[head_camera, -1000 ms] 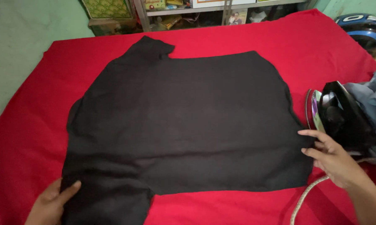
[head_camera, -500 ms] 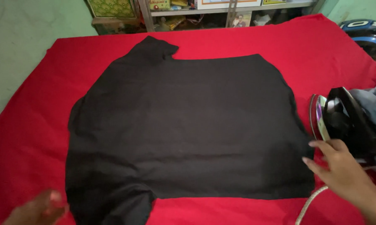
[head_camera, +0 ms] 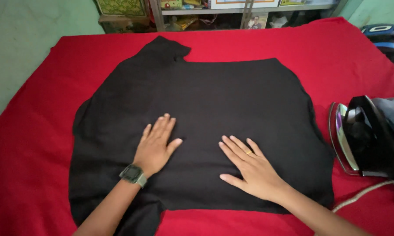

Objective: Ironing a black button-up shirt on a red surface.

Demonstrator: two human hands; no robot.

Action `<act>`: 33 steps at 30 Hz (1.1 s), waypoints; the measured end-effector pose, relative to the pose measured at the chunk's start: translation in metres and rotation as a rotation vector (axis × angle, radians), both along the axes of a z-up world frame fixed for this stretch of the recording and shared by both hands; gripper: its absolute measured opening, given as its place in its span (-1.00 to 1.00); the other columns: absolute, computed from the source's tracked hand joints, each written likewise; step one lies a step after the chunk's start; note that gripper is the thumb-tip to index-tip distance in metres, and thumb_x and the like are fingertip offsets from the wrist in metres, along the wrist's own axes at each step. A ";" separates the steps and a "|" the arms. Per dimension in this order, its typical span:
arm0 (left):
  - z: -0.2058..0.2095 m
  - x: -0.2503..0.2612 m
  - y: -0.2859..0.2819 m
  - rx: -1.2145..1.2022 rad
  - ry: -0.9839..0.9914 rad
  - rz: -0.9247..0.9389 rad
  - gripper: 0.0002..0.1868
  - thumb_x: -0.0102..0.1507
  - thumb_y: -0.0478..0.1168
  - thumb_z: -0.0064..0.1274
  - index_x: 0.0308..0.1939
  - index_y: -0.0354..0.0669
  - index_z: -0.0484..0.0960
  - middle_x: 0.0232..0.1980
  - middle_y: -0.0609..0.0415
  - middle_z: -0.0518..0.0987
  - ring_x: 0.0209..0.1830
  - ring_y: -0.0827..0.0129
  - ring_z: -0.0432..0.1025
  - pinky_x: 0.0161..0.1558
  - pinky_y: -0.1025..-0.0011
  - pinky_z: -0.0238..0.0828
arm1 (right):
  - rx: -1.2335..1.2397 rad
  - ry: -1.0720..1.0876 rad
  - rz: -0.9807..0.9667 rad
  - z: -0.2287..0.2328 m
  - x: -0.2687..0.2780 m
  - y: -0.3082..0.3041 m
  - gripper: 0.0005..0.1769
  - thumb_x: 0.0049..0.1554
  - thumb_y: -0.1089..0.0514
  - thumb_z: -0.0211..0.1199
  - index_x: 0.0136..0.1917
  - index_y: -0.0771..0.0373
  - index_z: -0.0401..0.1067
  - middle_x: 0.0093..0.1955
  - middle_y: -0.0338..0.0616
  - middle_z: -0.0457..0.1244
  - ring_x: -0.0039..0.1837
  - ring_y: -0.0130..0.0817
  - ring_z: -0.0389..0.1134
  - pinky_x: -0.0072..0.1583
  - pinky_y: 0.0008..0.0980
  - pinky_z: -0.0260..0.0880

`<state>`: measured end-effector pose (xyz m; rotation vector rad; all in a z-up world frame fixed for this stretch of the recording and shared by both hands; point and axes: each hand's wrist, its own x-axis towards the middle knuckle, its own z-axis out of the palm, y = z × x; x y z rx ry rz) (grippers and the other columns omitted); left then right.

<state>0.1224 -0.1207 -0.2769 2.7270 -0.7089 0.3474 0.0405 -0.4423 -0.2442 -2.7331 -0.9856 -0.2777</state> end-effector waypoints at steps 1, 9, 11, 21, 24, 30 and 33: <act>-0.002 0.003 0.005 0.021 -0.011 0.083 -0.25 0.36 0.19 -0.15 0.52 -0.14 0.21 0.60 -0.07 0.16 0.60 0.15 0.01 0.48 0.04 -0.10 | -0.014 0.000 -0.040 -0.001 -0.001 -0.008 -0.05 0.18 -0.36 0.08 0.58 0.30 0.00 0.64 0.05 -0.10 0.64 -0.09 -0.16 0.52 0.11 -0.21; -0.020 0.029 0.071 0.110 -0.058 0.420 -0.22 0.37 0.30 -0.31 0.59 0.05 0.12 0.65 -0.01 0.06 0.64 0.19 -0.07 0.50 -0.06 -0.17 | -0.104 0.044 -0.495 -0.032 -0.005 -0.100 0.04 0.12 -0.43 0.02 0.58 0.33 -0.06 0.65 0.07 -0.16 0.67 -0.10 -0.21 0.50 0.16 -0.25; -0.011 0.034 0.076 0.109 0.088 0.506 -0.19 0.36 0.36 -0.34 0.59 0.10 0.05 0.67 0.03 -0.04 0.65 0.25 -0.16 0.48 -0.23 -0.29 | -0.078 0.023 -0.682 -0.050 -0.004 -0.130 0.06 0.16 -0.42 -0.01 0.57 0.42 -0.08 0.65 0.23 -0.18 0.67 0.04 -0.24 0.51 0.19 -0.23; -0.009 0.094 0.084 0.173 0.499 0.617 -0.05 0.29 0.48 -0.36 0.64 0.16 -0.08 0.71 0.08 -0.19 0.70 0.20 -0.28 0.49 -0.35 -0.33 | 0.009 0.019 -0.587 -0.014 0.047 -0.108 0.03 0.19 -0.47 -0.18 0.59 0.36 -0.06 0.65 0.26 -0.16 0.69 0.12 -0.26 0.57 0.16 -0.24; -0.012 0.103 0.091 0.130 0.382 0.498 -0.09 0.30 0.46 -0.37 0.62 0.18 -0.08 0.70 0.13 -0.23 0.69 0.18 -0.38 0.47 -0.36 -0.51 | 0.032 0.123 -0.585 -0.035 0.077 -0.125 0.01 0.18 -0.47 -0.21 0.61 0.28 -0.10 0.68 0.15 -0.22 0.70 0.09 -0.31 0.55 0.23 -0.29; -0.017 0.109 0.090 0.113 0.410 0.621 -0.17 0.29 0.45 -0.42 0.58 0.33 -0.03 0.69 0.24 -0.19 0.69 0.24 -0.39 0.43 -0.43 -0.57 | -0.057 0.028 -0.897 -0.074 0.099 -0.169 0.07 0.22 -0.50 -0.17 0.61 0.42 -0.11 0.66 0.30 -0.23 0.67 0.21 -0.29 0.51 0.33 -0.29; -0.027 0.101 0.085 0.127 0.141 0.706 -0.24 0.38 0.36 -0.48 0.60 0.20 0.08 0.67 0.15 -0.02 0.68 0.20 -0.22 0.43 -0.50 -0.51 | -0.037 -0.078 -0.903 -0.073 0.088 -0.182 0.06 0.24 -0.47 -0.09 0.59 0.48 -0.02 0.64 0.39 -0.15 0.66 0.28 -0.22 0.50 0.35 -0.22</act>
